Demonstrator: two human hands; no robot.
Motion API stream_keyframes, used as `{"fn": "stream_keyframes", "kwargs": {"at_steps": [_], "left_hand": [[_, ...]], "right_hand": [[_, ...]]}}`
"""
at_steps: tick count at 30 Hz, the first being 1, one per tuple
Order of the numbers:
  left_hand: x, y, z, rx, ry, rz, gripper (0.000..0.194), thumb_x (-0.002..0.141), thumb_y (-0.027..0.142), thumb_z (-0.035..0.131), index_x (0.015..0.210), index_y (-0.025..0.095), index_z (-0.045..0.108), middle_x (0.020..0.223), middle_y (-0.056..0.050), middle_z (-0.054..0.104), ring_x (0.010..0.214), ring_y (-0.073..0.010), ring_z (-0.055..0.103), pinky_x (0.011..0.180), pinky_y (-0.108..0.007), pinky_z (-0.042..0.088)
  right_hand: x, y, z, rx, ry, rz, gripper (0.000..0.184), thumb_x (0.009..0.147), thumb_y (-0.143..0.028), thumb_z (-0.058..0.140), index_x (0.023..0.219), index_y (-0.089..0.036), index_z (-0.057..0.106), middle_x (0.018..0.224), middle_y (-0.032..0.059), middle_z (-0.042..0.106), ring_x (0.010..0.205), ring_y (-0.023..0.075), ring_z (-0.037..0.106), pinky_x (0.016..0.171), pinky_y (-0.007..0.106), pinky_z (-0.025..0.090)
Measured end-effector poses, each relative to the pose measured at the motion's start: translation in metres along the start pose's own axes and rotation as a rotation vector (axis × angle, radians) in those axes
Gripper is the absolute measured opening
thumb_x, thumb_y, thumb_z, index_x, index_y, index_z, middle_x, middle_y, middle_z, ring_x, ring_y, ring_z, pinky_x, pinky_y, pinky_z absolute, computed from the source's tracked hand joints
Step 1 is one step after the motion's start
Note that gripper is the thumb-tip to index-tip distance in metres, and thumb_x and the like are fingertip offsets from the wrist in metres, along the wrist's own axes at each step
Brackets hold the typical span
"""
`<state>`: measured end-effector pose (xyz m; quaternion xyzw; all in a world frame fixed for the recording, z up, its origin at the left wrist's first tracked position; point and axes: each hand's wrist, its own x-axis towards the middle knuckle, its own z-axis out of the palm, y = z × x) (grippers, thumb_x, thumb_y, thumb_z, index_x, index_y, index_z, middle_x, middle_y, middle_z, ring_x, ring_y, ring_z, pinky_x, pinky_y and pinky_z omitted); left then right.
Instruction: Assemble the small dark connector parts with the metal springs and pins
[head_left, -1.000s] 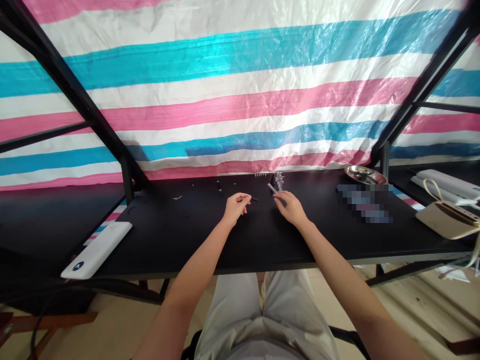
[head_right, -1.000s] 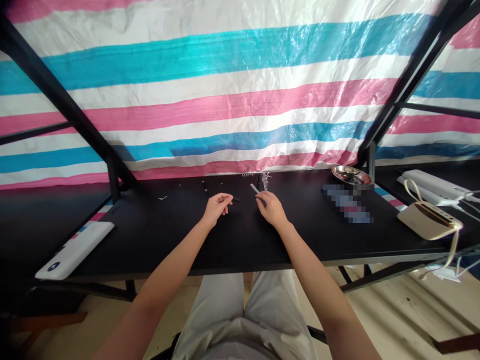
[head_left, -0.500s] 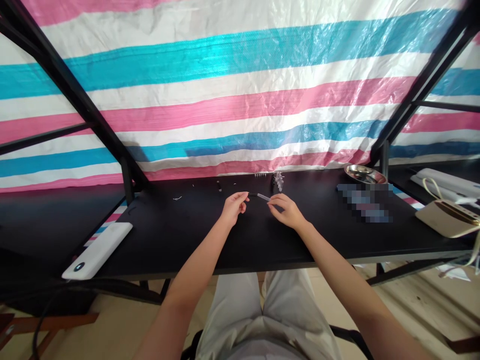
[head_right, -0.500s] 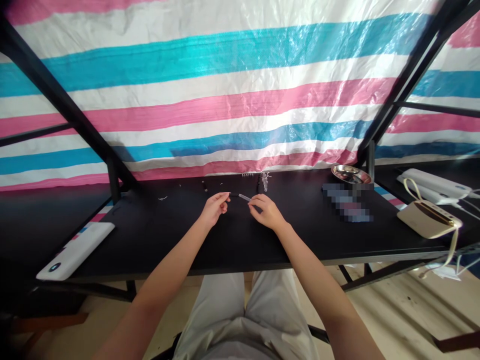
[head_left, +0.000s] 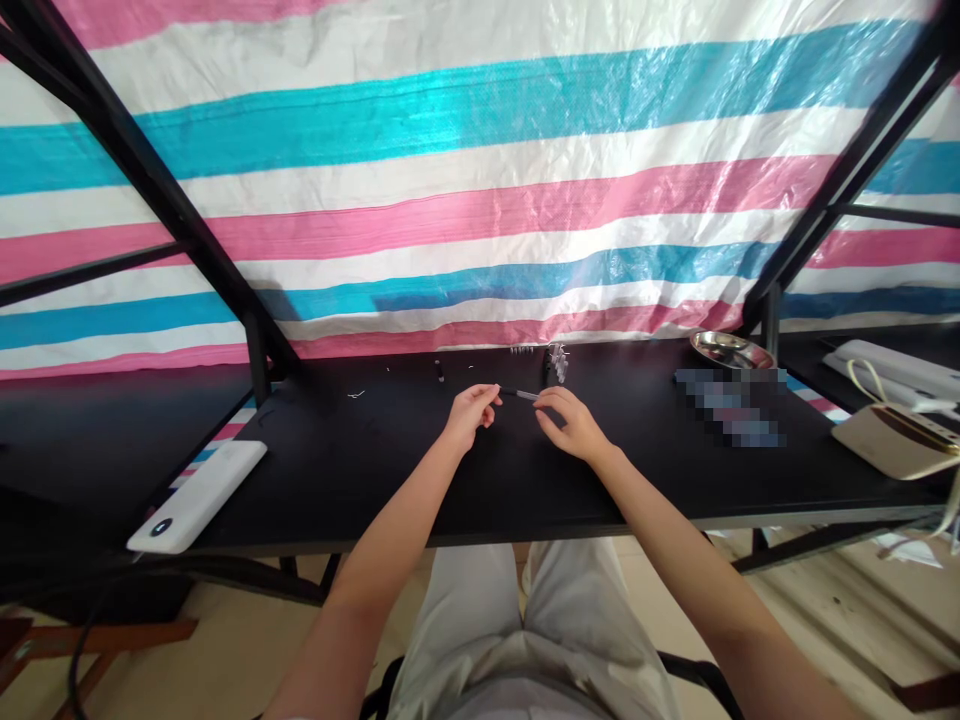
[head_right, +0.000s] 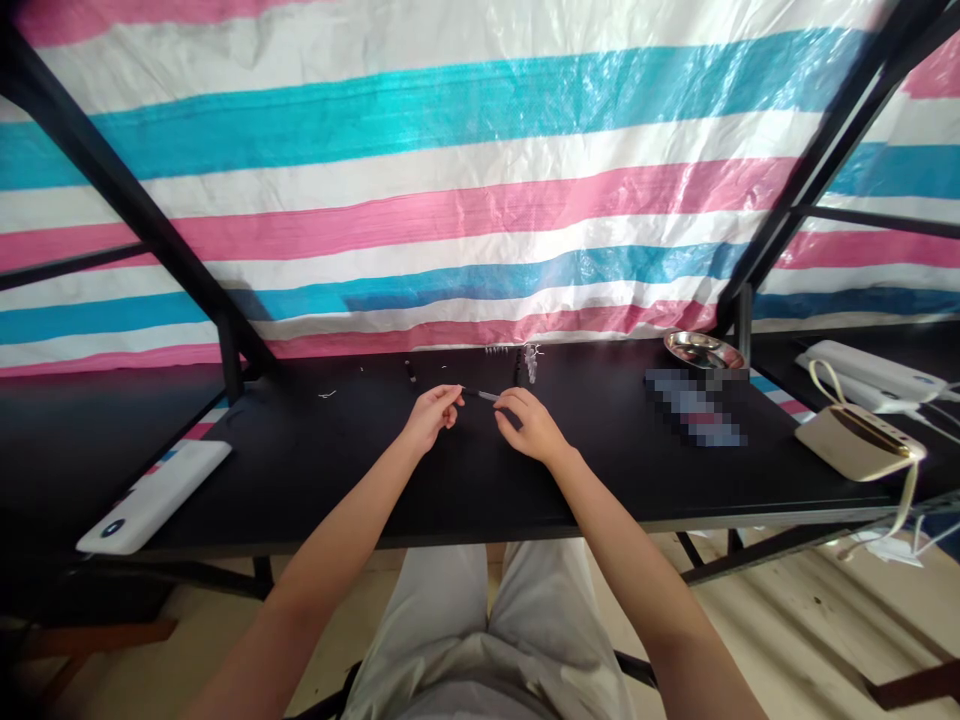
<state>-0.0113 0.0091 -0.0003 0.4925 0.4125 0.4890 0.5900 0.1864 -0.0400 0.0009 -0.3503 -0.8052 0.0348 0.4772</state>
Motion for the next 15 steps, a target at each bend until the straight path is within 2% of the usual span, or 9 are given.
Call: {"fn": "stream_keyframes", "kwargs": {"at_steps": [3,6,10,15], "left_hand": [[-0.001,0.001,0.000,0.013,-0.030,0.007,0.034,0.067,0.044,0.067,0.078,0.012,0.059,0.069,-0.001,0.057,0.037,-0.0026,0.043,0.035,-0.018,0.028],[-0.002,0.002,0.001,0.019,-0.067,0.015,0.034,0.067,0.042,0.067,0.080,0.012,0.060,0.069,-0.001,0.058,0.038,-0.0025,0.043,0.035,-0.018,0.029],[-0.004,0.003,0.001,0.041,-0.114,0.034,0.036,0.068,0.041,0.067,0.086,0.011,0.060,0.069,-0.002,0.060,0.039,-0.0026,0.044,0.036,-0.017,0.029],[-0.008,0.006,0.003,0.095,-0.186,0.044,0.039,0.070,0.041,0.066,0.095,0.011,0.060,0.086,-0.010,0.067,0.041,-0.0045,0.050,0.038,-0.018,0.032]], "right_hand": [[0.000,0.002,0.003,0.021,0.002,0.042,0.015,0.088,-0.024,0.041,0.096,-0.019,0.053,0.094,0.0089,0.056,0.089,0.0185,0.055,0.081,0.035,0.047],[-0.003,0.007,0.007,0.021,0.030,0.130,0.018,0.090,-0.026,0.035,0.098,-0.019,0.050,0.088,0.0071,0.056,0.079,0.0160,0.056,0.075,0.031,0.048],[-0.006,0.013,0.011,0.011,0.064,0.226,0.020,0.091,-0.030,0.036,0.103,-0.020,0.048,0.083,0.0051,0.058,0.074,0.0149,0.058,0.071,0.029,0.049],[-0.009,0.016,0.014,0.026,0.086,0.251,0.025,0.090,-0.033,0.037,0.108,-0.020,0.048,0.091,0.0070,0.061,0.075,0.0156,0.062,0.071,0.030,0.051]]}}
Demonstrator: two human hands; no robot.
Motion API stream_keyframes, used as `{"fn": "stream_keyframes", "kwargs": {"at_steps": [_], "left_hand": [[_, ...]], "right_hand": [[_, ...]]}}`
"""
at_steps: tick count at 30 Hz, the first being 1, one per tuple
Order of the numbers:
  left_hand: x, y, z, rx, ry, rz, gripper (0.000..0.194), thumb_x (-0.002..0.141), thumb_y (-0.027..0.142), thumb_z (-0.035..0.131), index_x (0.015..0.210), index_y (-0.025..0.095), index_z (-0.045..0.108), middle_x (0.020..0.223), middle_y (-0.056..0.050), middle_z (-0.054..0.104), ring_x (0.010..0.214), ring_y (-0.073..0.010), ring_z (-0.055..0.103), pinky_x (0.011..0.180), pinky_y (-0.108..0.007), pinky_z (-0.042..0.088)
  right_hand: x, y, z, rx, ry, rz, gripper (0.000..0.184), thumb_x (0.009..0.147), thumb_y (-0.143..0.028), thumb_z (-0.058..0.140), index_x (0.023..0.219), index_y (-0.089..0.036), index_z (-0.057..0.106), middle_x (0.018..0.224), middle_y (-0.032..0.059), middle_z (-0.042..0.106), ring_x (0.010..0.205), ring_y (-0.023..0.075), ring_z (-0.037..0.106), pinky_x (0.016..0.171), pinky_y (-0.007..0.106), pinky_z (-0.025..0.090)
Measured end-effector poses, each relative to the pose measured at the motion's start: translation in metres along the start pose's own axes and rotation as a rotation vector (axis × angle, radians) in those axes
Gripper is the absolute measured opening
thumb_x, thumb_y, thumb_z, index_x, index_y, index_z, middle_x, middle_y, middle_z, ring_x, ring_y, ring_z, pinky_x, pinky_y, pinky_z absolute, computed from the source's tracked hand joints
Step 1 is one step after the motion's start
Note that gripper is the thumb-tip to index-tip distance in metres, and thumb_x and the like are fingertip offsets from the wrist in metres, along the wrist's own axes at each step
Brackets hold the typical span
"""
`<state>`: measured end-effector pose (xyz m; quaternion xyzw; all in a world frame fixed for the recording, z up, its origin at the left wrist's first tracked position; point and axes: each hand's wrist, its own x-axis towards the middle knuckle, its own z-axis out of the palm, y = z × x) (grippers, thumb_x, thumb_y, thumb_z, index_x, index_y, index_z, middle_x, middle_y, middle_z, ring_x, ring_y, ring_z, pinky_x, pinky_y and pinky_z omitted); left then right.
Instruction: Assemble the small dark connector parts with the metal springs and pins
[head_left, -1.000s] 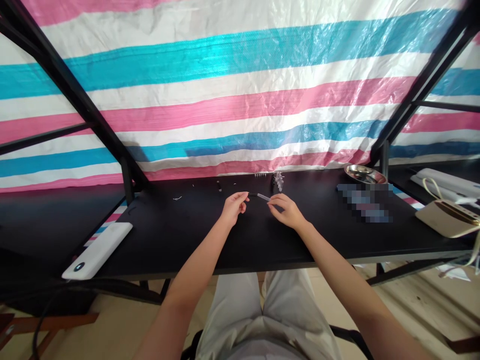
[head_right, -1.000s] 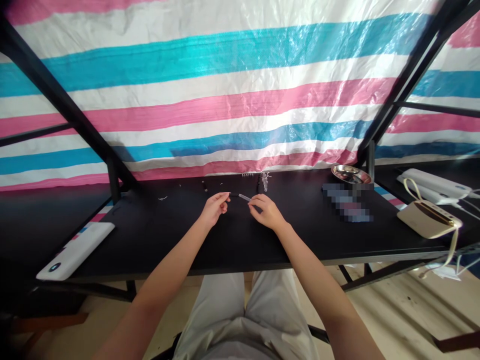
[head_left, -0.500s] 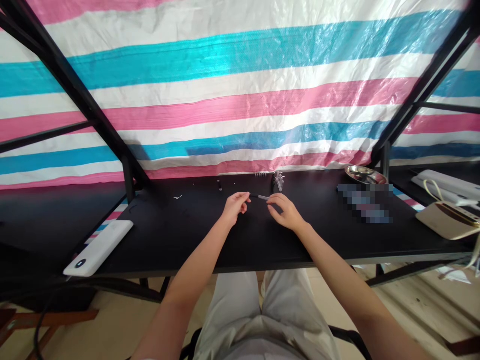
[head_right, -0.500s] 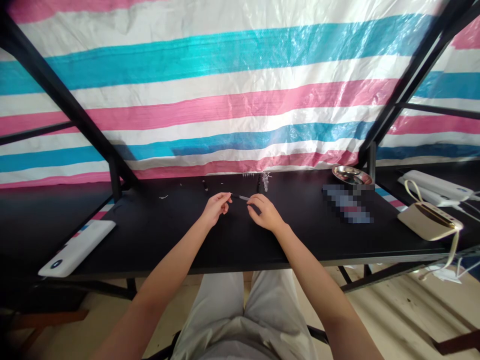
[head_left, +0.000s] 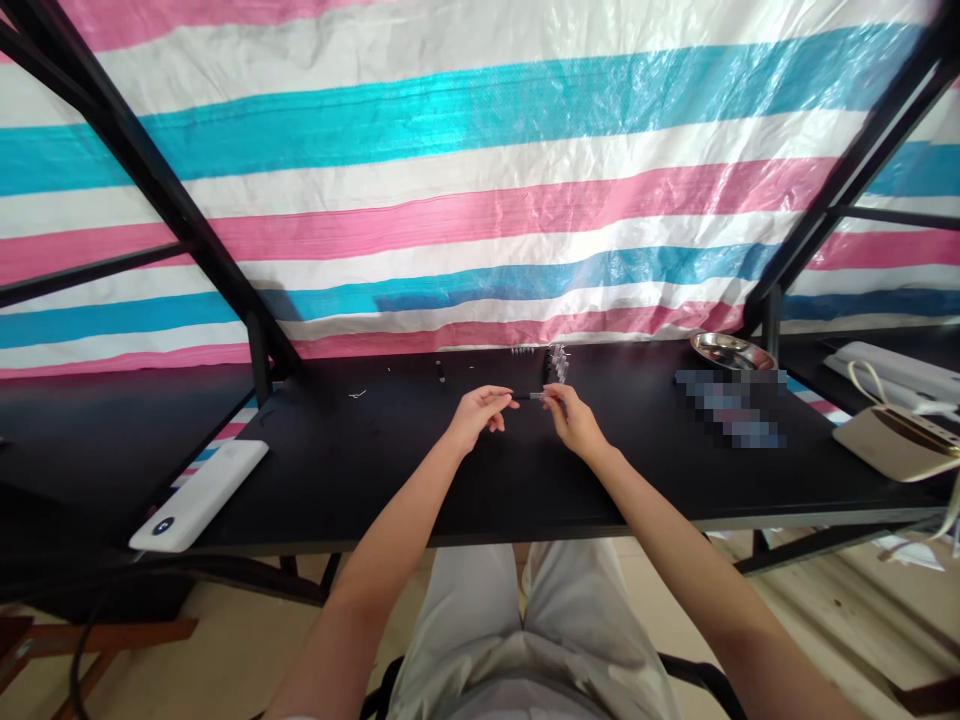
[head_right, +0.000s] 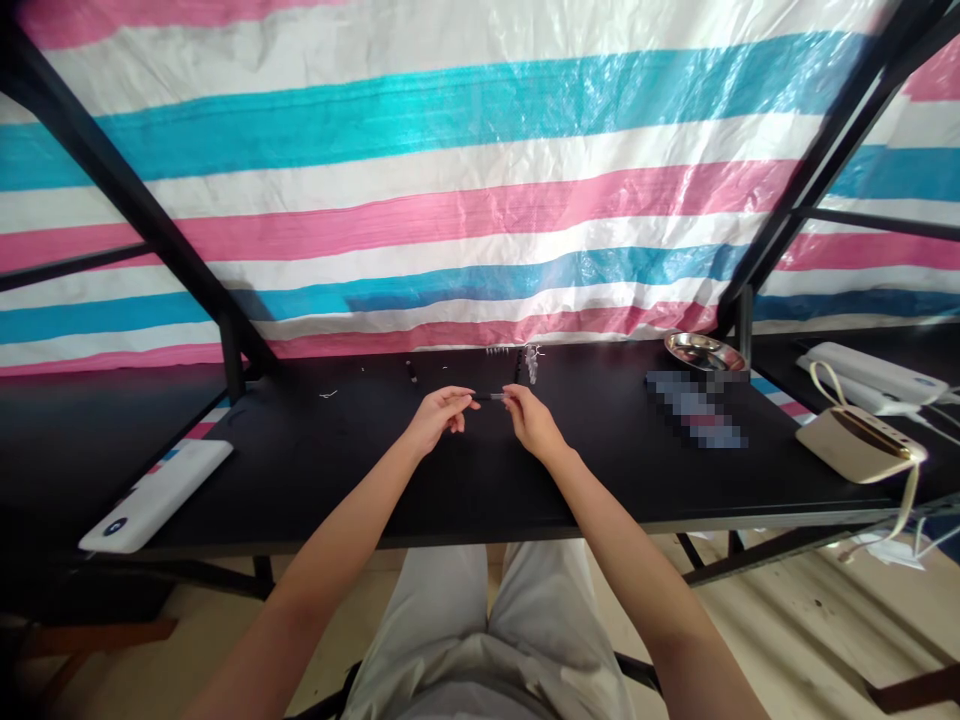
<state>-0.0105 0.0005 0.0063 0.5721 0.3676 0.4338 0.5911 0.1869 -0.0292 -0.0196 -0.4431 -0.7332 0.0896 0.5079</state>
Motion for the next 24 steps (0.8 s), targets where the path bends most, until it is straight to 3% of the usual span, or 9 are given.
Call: {"fn": "stream_keyframes", "kwargs": {"at_steps": [6,24], "left_hand": [[-0.0021,0.0022,0.0031,0.011,-0.061,-0.012,0.038,0.073,0.040,0.063,0.097,0.011,0.060,0.095,-0.016,0.068,0.043,-0.0076,0.055,0.039,-0.020,0.034],[-0.0046,0.0033,0.0047,0.050,-0.119,-0.042,0.036,0.074,0.036,0.063,0.098,0.009,0.058,0.101,-0.019,0.066,0.048,-0.0109,0.061,0.039,-0.018,0.036]], "right_hand": [[-0.0005,0.0018,0.0013,0.012,-0.017,-0.010,0.026,0.091,-0.033,0.037,0.110,-0.020,0.049,0.094,0.0078,0.062,0.075,0.0152,0.063,0.072,0.030,0.051],[-0.0006,-0.0007,0.0003,0.004,-0.037,0.009,0.029,0.091,-0.033,0.035,0.111,-0.019,0.050,0.096,0.0085,0.062,0.076,0.0161,0.063,0.073,0.031,0.052]]}}
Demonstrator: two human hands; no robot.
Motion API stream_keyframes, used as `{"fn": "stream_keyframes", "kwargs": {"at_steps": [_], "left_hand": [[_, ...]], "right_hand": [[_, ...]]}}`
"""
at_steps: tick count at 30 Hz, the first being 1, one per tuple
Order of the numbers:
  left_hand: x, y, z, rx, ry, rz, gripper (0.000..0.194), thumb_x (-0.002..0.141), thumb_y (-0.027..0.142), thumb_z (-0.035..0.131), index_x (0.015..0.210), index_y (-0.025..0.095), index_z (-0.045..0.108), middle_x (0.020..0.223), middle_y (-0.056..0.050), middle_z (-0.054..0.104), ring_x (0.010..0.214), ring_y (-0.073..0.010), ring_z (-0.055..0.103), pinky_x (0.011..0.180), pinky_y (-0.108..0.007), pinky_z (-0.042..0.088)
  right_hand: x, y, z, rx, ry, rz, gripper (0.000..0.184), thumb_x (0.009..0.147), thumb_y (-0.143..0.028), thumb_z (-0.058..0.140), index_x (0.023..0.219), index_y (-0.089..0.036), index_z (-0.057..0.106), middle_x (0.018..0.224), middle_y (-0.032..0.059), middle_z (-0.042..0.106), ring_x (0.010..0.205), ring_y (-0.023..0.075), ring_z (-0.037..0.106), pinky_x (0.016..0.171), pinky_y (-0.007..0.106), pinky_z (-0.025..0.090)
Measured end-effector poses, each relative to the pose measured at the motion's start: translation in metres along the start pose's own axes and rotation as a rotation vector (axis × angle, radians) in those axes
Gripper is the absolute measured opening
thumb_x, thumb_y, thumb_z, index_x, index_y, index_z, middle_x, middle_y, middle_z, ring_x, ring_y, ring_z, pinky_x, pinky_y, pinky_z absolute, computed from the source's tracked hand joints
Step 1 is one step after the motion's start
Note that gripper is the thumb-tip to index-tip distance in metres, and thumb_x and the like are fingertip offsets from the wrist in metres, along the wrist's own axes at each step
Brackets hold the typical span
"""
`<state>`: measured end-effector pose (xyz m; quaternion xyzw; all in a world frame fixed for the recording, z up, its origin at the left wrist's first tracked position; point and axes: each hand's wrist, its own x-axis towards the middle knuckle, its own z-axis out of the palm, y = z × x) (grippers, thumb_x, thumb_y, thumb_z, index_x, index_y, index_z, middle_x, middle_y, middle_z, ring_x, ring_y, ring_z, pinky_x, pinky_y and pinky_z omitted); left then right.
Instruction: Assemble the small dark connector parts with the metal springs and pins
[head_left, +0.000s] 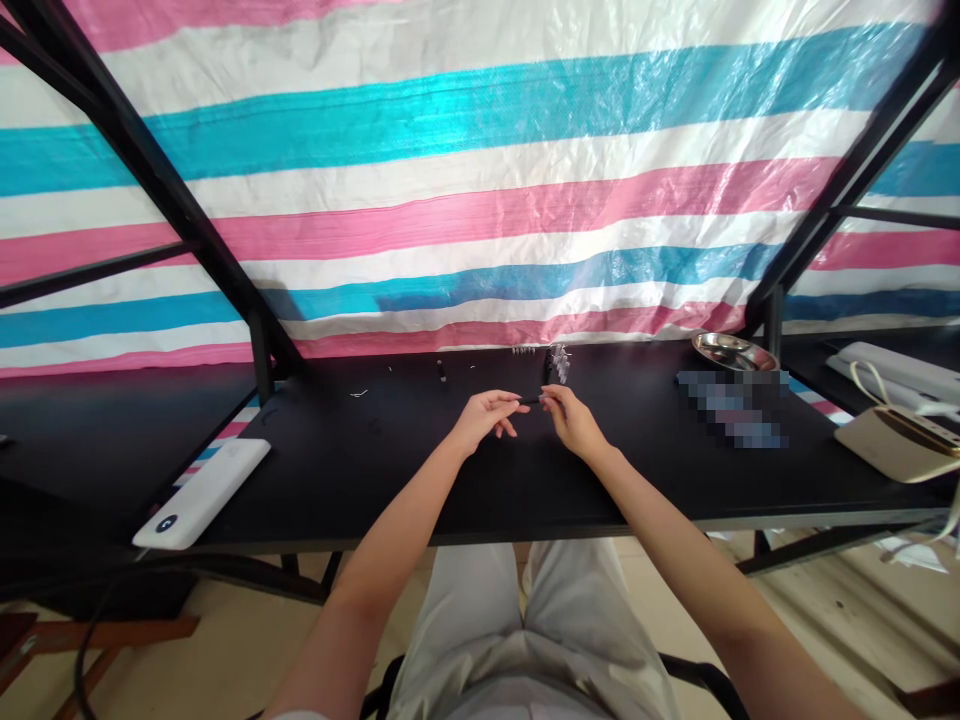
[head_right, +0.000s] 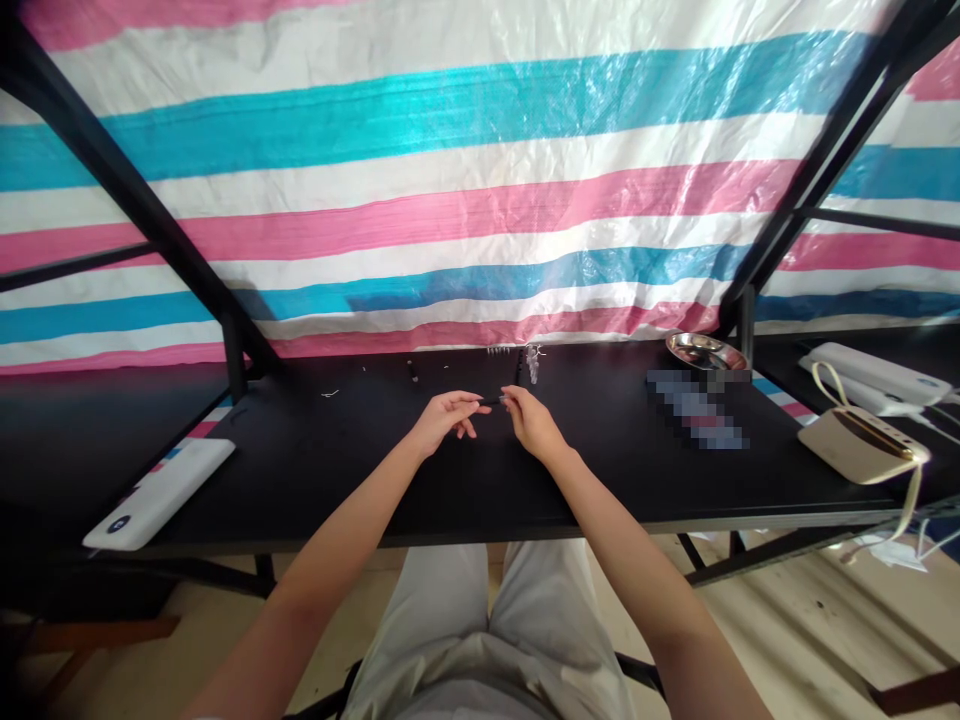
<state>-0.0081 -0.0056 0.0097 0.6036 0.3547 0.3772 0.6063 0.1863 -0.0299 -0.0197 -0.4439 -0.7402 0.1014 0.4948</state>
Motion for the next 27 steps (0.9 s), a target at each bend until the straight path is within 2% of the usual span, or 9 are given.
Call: {"fn": "stream_keyframes", "kwargs": {"at_steps": [13,20,27], "left_hand": [[-0.0007,-0.0023,0.0012,0.034,-0.049,-0.011,0.035,0.073,0.033,0.064,0.097,0.010,0.056,0.102,-0.020,0.066,0.049,-0.0117,0.062,0.039,-0.019,0.034],[-0.0008,-0.0031,0.0024,0.084,-0.048,-0.018,0.033,0.073,0.032,0.064,0.096,0.009,0.056,0.099,-0.019,0.067,0.047,-0.0112,0.061,0.038,-0.018,0.034],[0.0002,-0.0059,0.0018,0.109,-0.029,-0.006,0.033,0.073,0.033,0.064,0.095,0.010,0.056,0.097,-0.018,0.067,0.047,-0.0117,0.061,0.038,-0.018,0.033]], "right_hand": [[0.0008,-0.0044,-0.0002,-0.027,-0.046,0.016,0.032,0.091,-0.031,0.032,0.115,-0.019,0.049,0.097,0.0098,0.062,0.083,0.0174,0.062,0.079,0.034,0.050],[0.0010,-0.0021,0.0006,-0.117,-0.110,-0.037,0.033,0.092,-0.027,0.029,0.119,-0.018,0.046,0.104,0.0114,0.059,0.095,0.0194,0.059,0.083,0.038,0.049],[0.0026,-0.0075,-0.0012,-0.140,-0.166,-0.121,0.035,0.092,-0.023,0.028,0.122,-0.019,0.045,0.104,0.0119,0.057,0.095,0.0203,0.057,0.084,0.040,0.049]]}}
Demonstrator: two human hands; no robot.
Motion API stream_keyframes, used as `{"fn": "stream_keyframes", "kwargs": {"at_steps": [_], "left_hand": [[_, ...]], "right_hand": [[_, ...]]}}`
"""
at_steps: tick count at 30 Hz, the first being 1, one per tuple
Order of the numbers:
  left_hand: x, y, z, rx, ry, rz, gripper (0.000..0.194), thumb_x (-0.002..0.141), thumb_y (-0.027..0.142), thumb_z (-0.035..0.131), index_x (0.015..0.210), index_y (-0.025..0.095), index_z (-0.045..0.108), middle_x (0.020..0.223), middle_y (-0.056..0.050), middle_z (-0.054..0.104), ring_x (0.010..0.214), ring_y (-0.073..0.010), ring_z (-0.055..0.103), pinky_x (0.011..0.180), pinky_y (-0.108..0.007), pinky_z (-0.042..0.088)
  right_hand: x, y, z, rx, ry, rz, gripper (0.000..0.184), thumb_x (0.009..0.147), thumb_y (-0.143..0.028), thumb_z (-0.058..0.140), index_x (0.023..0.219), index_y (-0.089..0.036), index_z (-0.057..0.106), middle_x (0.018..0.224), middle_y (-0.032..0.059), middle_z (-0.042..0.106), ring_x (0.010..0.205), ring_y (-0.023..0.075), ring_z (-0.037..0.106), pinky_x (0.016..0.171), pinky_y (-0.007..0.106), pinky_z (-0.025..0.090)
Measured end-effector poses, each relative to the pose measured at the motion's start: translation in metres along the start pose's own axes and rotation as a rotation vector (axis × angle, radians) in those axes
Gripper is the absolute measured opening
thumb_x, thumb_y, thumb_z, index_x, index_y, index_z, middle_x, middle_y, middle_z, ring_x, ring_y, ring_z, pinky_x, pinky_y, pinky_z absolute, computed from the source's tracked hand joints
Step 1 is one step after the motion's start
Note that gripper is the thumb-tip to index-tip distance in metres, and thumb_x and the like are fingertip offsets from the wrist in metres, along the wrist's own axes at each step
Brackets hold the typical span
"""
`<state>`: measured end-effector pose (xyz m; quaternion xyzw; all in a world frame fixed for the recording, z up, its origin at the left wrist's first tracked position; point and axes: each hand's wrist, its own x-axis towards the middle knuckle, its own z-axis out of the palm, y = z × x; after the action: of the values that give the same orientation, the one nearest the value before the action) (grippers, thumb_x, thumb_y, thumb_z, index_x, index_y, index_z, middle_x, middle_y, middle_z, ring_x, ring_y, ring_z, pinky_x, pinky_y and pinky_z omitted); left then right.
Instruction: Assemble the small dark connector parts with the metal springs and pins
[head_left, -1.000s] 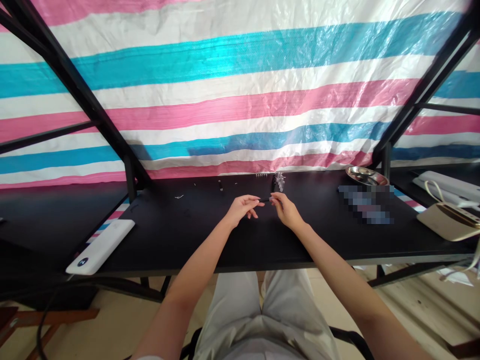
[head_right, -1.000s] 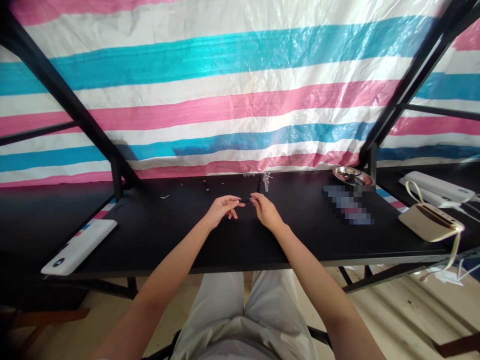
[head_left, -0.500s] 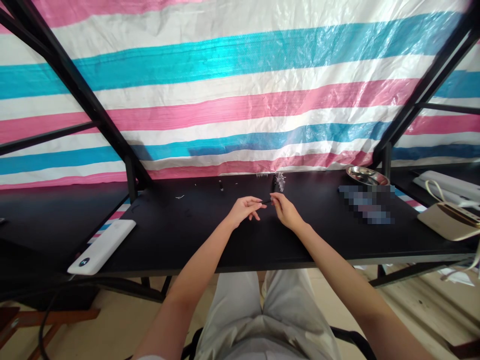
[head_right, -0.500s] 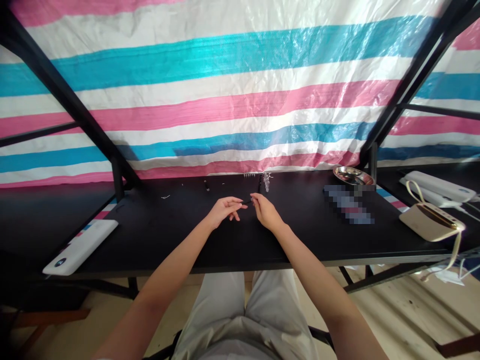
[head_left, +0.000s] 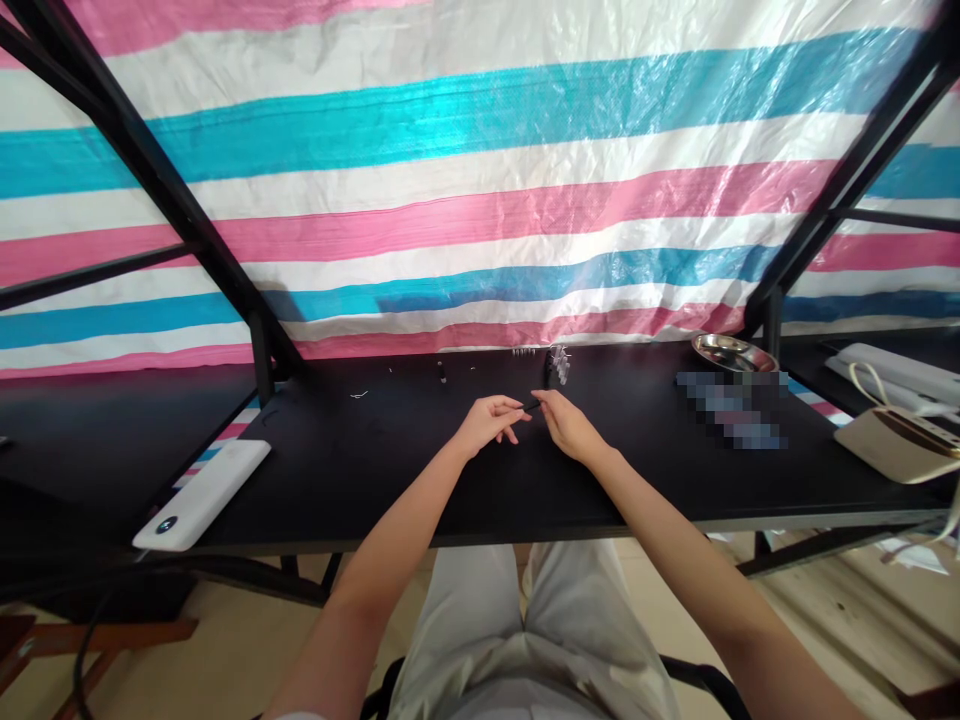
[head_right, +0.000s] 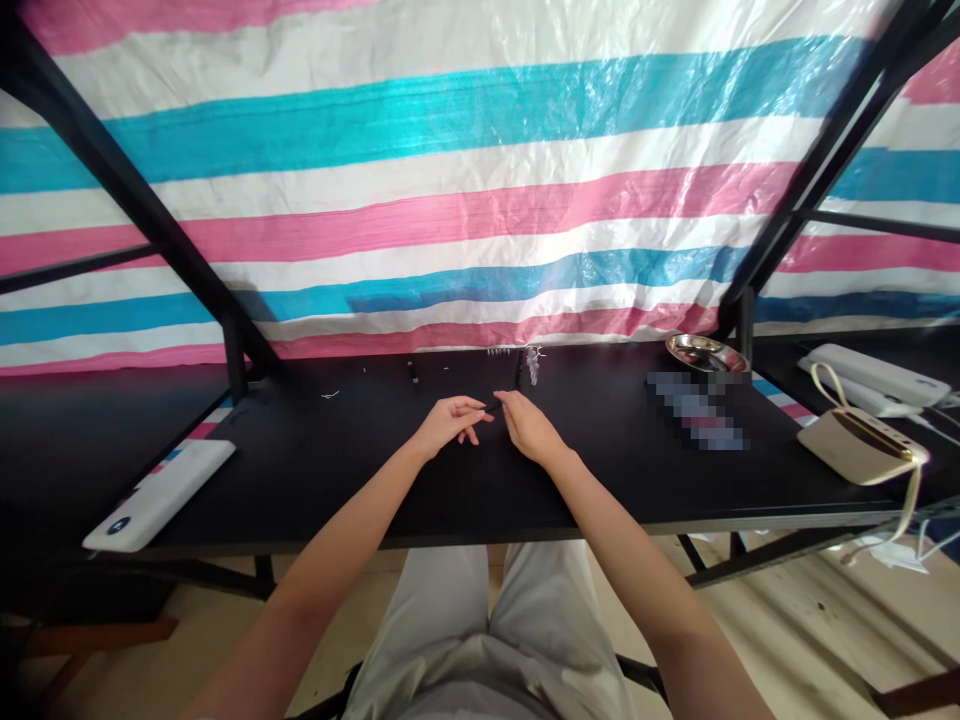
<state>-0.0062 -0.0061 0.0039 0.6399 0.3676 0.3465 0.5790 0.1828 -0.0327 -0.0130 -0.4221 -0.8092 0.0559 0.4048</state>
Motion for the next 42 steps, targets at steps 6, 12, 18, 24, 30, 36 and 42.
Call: {"fn": "stream_keyframes", "kwargs": {"at_steps": [6,12,18,24,30,36,42], "left_hand": [[0.001,-0.001,0.000,0.024,0.034,0.003,0.032,0.072,0.036,0.064,0.090,0.010,0.058,0.091,-0.017,0.069,0.047,-0.0113,0.061,0.038,-0.017,0.033],[0.000,0.002,0.000,0.027,0.028,0.020,0.033,0.073,0.041,0.063,0.083,0.010,0.059,0.082,-0.014,0.069,0.046,-0.0105,0.059,0.038,-0.018,0.033],[0.000,0.003,0.000,0.031,0.049,0.034,0.033,0.073,0.043,0.062,0.079,0.011,0.058,0.077,-0.011,0.069,0.043,-0.0086,0.056,0.038,-0.018,0.034],[0.002,0.000,-0.001,0.023,0.057,0.018,0.039,0.075,0.050,0.056,0.078,0.011,0.057,0.074,-0.011,0.068,0.040,-0.0079,0.054,0.035,-0.018,0.031],[0.005,0.002,-0.013,-0.088,0.230,-0.010,0.039,0.078,0.049,0.052,0.078,0.011,0.058,0.067,-0.009,0.067,0.039,-0.0087,0.053,0.036,-0.018,0.031],[0.011,-0.005,-0.036,-0.383,0.614,-0.100,0.025,0.074,0.036,0.056,0.071,0.012,0.056,0.053,-0.002,0.059,0.036,-0.0064,0.047,0.036,-0.018,0.027],[0.014,-0.009,-0.059,-0.742,0.873,-0.159,0.016,0.073,0.030,0.050,0.070,0.014,0.051,0.043,0.006,0.043,0.032,-0.0035,0.035,0.036,-0.018,0.022]], "right_hand": [[0.001,0.001,0.002,-0.039,-0.057,-0.001,0.033,0.090,-0.025,0.036,0.121,-0.020,0.048,0.106,0.0118,0.056,0.091,0.0208,0.059,0.080,0.038,0.051],[-0.001,0.004,0.005,-0.133,-0.046,0.023,0.030,0.090,-0.027,0.037,0.115,-0.021,0.053,0.097,0.0093,0.061,0.082,0.0201,0.061,0.073,0.035,0.051],[0.000,0.003,0.006,-0.189,0.002,-0.012,0.031,0.090,-0.029,0.038,0.114,-0.021,0.057,0.097,0.0099,0.059,0.084,0.0202,0.059,0.072,0.033,0.050],[0.004,-0.002,0.012,-0.076,0.014,-0.004,0.027,0.088,-0.029,0.041,0.105,-0.019,0.061,0.082,0.0076,0.054,0.071,0.0169,0.055,0.066,0.031,0.049],[0.026,-0.001,0.025,0.125,-0.060,0.121,0.018,0.083,-0.030,0.049,0.077,-0.017,0.059,0.062,0.0000,0.051,0.055,0.0118,0.049,0.054,0.024,0.044],[0.083,0.012,0.036,0.389,-0.347,0.325,0.014,0.075,-0.025,0.055,0.082,-0.014,0.060,0.058,-0.0024,0.055,0.051,0.0093,0.053,0.052,0.021,0.044],[0.132,0.021,0.073,0.370,-0.419,0.399,0.007,0.070,-0.011,0.055,0.076,-0.013,0.058,0.056,-0.0015,0.058,0.046,0.0082,0.055,0.046,0.017,0.042]]}}
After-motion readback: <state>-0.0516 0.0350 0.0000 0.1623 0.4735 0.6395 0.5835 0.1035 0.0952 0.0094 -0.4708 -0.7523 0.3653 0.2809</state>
